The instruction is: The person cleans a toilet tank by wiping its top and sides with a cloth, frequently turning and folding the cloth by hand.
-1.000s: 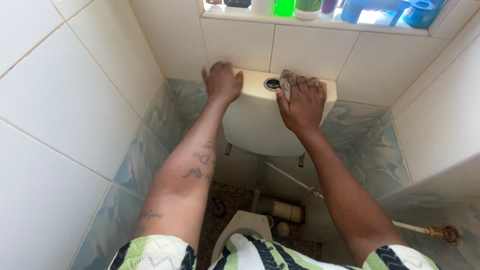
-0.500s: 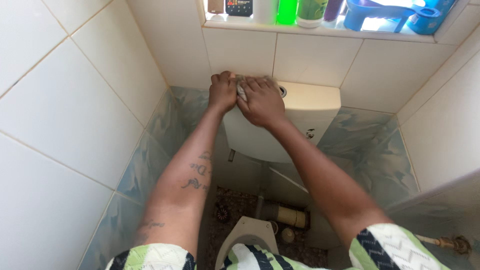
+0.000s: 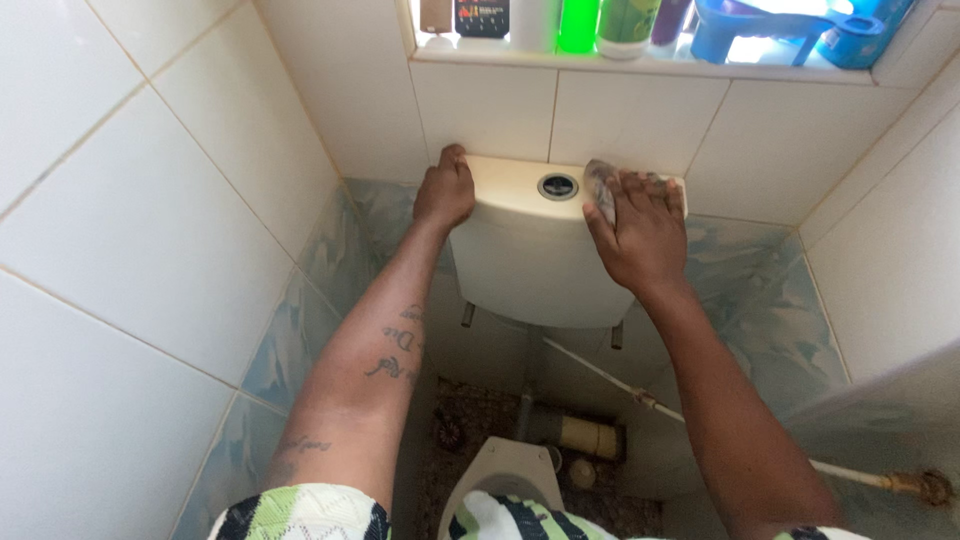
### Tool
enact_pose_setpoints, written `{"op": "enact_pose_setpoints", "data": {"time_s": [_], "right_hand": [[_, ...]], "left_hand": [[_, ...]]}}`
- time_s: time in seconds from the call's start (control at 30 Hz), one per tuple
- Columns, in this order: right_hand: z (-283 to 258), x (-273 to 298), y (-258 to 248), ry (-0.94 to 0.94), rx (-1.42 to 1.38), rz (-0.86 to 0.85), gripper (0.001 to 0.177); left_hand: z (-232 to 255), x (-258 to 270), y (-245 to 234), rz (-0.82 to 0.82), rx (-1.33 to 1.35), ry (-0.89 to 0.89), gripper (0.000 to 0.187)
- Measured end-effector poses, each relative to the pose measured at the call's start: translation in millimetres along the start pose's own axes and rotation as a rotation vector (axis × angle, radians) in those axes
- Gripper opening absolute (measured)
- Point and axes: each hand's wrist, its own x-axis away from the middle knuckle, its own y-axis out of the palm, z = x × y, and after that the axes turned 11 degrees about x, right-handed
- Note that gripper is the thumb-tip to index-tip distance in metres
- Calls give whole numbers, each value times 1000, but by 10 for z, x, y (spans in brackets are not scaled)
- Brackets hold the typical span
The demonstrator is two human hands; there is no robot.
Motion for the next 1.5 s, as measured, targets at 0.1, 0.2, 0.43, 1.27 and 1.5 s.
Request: {"op": "enact_pose_setpoints", "data": {"time_s": [0.1,0.2,0.43,1.27,1.5], "right_hand": [[-167,-178,234,20,172,178,70],[-545,-324,256,-10,161,189,71],[-1128,-347,268,-307,48,122,66],[-164,-48,-2,342,-72,-70,56],[-603,67,462,-124,-77,202,63]], "left_hand": [[7,-9,-26,-30,37,-24,48],[-37,-64,-19,-33,7,16,49],[-205,-138,81,38,3,121,45],[-209,-108,163,136,164,149,44],[-125,-73,113,126,151,184,43]]}}
